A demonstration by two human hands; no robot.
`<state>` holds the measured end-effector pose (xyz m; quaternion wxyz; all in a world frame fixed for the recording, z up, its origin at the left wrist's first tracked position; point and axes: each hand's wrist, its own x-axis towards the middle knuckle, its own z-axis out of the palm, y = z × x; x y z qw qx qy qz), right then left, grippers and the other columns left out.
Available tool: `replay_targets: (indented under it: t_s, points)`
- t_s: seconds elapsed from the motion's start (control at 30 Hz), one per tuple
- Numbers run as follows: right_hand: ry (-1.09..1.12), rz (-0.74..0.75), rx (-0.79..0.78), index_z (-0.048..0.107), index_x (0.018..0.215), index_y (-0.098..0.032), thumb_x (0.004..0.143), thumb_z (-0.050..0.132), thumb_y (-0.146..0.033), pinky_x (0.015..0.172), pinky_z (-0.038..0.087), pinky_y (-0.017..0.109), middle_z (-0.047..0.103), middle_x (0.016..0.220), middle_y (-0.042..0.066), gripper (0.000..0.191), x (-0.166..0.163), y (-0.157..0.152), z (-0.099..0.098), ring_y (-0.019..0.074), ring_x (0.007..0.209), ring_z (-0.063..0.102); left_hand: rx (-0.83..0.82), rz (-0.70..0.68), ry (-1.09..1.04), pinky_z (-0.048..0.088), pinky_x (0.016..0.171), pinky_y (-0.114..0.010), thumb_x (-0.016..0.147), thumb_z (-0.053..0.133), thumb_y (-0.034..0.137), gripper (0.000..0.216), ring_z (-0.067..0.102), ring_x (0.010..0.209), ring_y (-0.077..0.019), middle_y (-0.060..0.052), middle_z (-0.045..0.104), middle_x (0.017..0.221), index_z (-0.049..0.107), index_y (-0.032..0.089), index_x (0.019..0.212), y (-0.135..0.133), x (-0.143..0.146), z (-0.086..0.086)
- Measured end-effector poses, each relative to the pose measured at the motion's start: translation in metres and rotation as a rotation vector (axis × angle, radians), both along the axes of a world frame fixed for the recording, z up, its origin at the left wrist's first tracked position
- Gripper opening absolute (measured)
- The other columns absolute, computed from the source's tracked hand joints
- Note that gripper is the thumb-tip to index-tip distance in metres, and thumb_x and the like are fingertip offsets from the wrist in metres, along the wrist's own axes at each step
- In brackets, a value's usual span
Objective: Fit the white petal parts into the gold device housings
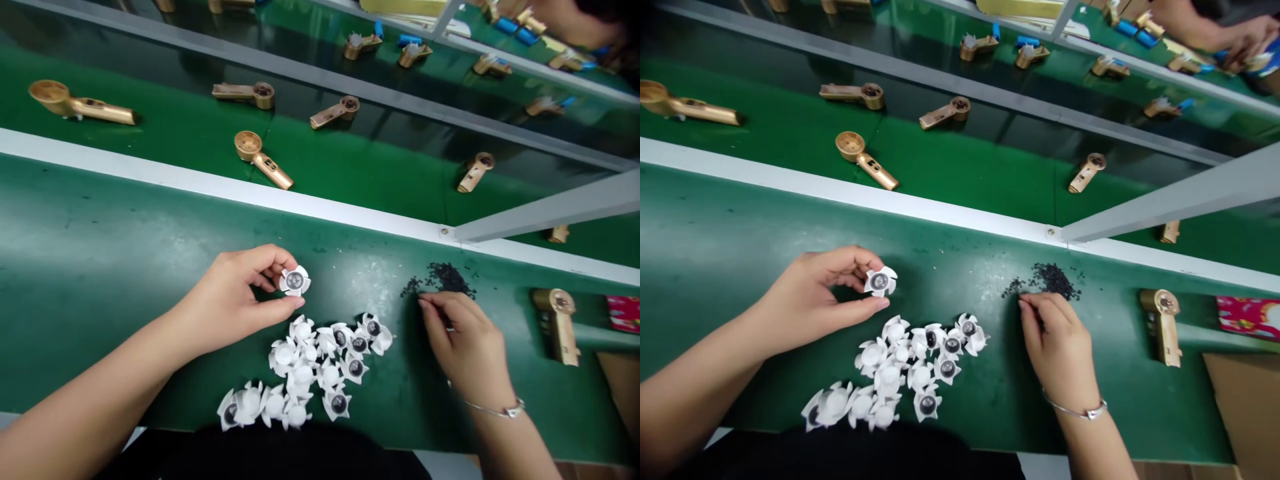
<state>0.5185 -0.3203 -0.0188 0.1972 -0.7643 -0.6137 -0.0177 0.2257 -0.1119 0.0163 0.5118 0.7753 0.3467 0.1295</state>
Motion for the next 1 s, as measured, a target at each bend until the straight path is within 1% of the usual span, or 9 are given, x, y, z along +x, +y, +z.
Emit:
replay_targets:
  t_s: [0.2, 0.4, 0.47, 0.53, 0.63, 0.7, 0.77, 0.87, 1.0]
  points:
    - [-0.038, 0.041, 0.011, 0.066, 0.101, -0.015, 0.095, 0.062, -0.015, 0.081, 0.057, 0.032, 0.070, 0.096, 0.008, 0.007, -0.008, 0.007, -0.003, 0.0191, 0.087, 0.068, 0.012, -0.002, 0.046, 0.059, 0.066, -0.019, 0.080, 0.076, 0.032, 0.024, 0.065, 0.070, -0.0096, -0.001, 0.070, 0.087, 0.066, 0.020, 0.099, 0.000, 0.003, -0.006]
    - [-0.288, 0.252, -0.122, 0.065, 0.098, -0.012, 0.098, 0.054, -0.017, 0.079, 0.056, 0.041, 0.068, 0.096, 0.013, 0.012, 0.007, 0.022, 0.004, 0.0258, 0.084, 0.064, -0.061, -0.017, 0.037, 0.059, 0.067, -0.020, 0.080, 0.077, 0.033, 0.025, 0.066, 0.071, -0.0102, -0.001, 0.070, 0.089, 0.067, 0.020, 0.099, -0.001, 0.003, -0.004]
    - [-0.301, 0.284, -0.158, 0.063, 0.094, -0.014, 0.098, 0.052, -0.017, 0.076, 0.055, 0.042, 0.066, 0.091, 0.012, 0.012, 0.008, 0.028, 0.009, 0.0257, 0.080, 0.062, -0.089, -0.012, 0.018, 0.059, 0.067, -0.019, 0.080, 0.076, 0.031, 0.023, 0.067, 0.072, -0.0100, -0.001, 0.071, 0.089, 0.067, 0.020, 0.098, -0.002, 0.003, -0.001]
    - [-0.171, 0.259, -0.145, 0.060, 0.092, -0.017, 0.097, 0.052, -0.017, 0.072, 0.054, 0.038, 0.063, 0.088, 0.009, 0.009, 0.000, 0.038, 0.019, 0.0234, 0.079, 0.061, -0.126, -0.006, 0.005, 0.058, 0.064, -0.018, 0.079, 0.076, 0.029, 0.022, 0.067, 0.072, -0.0100, -0.001, 0.071, 0.088, 0.068, 0.020, 0.097, -0.003, 0.003, 0.001]
    - [0.182, 0.230, -0.082, 0.057, 0.092, -0.020, 0.095, 0.054, -0.015, 0.069, 0.051, 0.030, 0.060, 0.088, 0.005, 0.007, -0.036, 0.061, 0.040, 0.0174, 0.079, 0.059, -0.162, 0.007, -0.019, 0.057, 0.060, -0.017, 0.077, 0.077, 0.028, 0.022, 0.066, 0.070, -0.0100, -0.001, 0.070, 0.084, 0.068, 0.019, 0.095, -0.005, 0.002, 0.004]
    - [0.379, 0.306, -0.069, 0.056, 0.094, -0.021, 0.096, 0.053, -0.013, 0.070, 0.050, 0.027, 0.059, 0.090, 0.004, 0.009, -0.065, 0.078, 0.054, 0.0147, 0.081, 0.058, -0.179, 0.016, -0.040, 0.056, 0.060, -0.018, 0.074, 0.078, 0.028, 0.024, 0.065, 0.068, -0.0099, 0.000, 0.068, 0.081, 0.068, 0.017, 0.094, -0.007, 0.002, 0.006]
    - [0.494, 0.411, -0.080, 0.057, 0.096, -0.021, 0.096, 0.053, -0.012, 0.071, 0.050, 0.025, 0.059, 0.093, 0.003, 0.010, -0.089, 0.092, 0.061, 0.0134, 0.083, 0.059, -0.201, 0.022, -0.059, 0.056, 0.060, -0.018, 0.071, 0.079, 0.026, 0.024, 0.063, 0.065, -0.0094, 0.001, 0.066, 0.078, 0.069, 0.017, 0.091, -0.009, 0.002, 0.007]
    - [0.534, 0.484, -0.105, 0.058, 0.098, -0.022, 0.097, 0.054, -0.011, 0.071, 0.050, 0.024, 0.061, 0.095, 0.003, 0.011, -0.107, 0.106, 0.062, 0.0129, 0.083, 0.060, -0.237, 0.050, -0.107, 0.055, 0.059, -0.019, 0.068, 0.078, 0.022, 0.023, 0.061, 0.063, -0.0087, 0.001, 0.066, 0.077, 0.069, 0.017, 0.088, -0.009, 0.000, 0.009]
    - [0.475, 0.453, -0.093, 0.060, 0.096, -0.022, 0.096, 0.055, -0.013, 0.066, 0.049, 0.024, 0.063, 0.093, 0.003, 0.010, -0.109, 0.111, 0.056, 0.0127, 0.079, 0.061, -0.240, 0.093, -0.193, 0.056, 0.062, -0.021, 0.067, 0.080, 0.026, 0.026, 0.061, 0.064, -0.0094, 0.001, 0.066, 0.076, 0.072, 0.017, 0.090, -0.009, -0.003, 0.009]
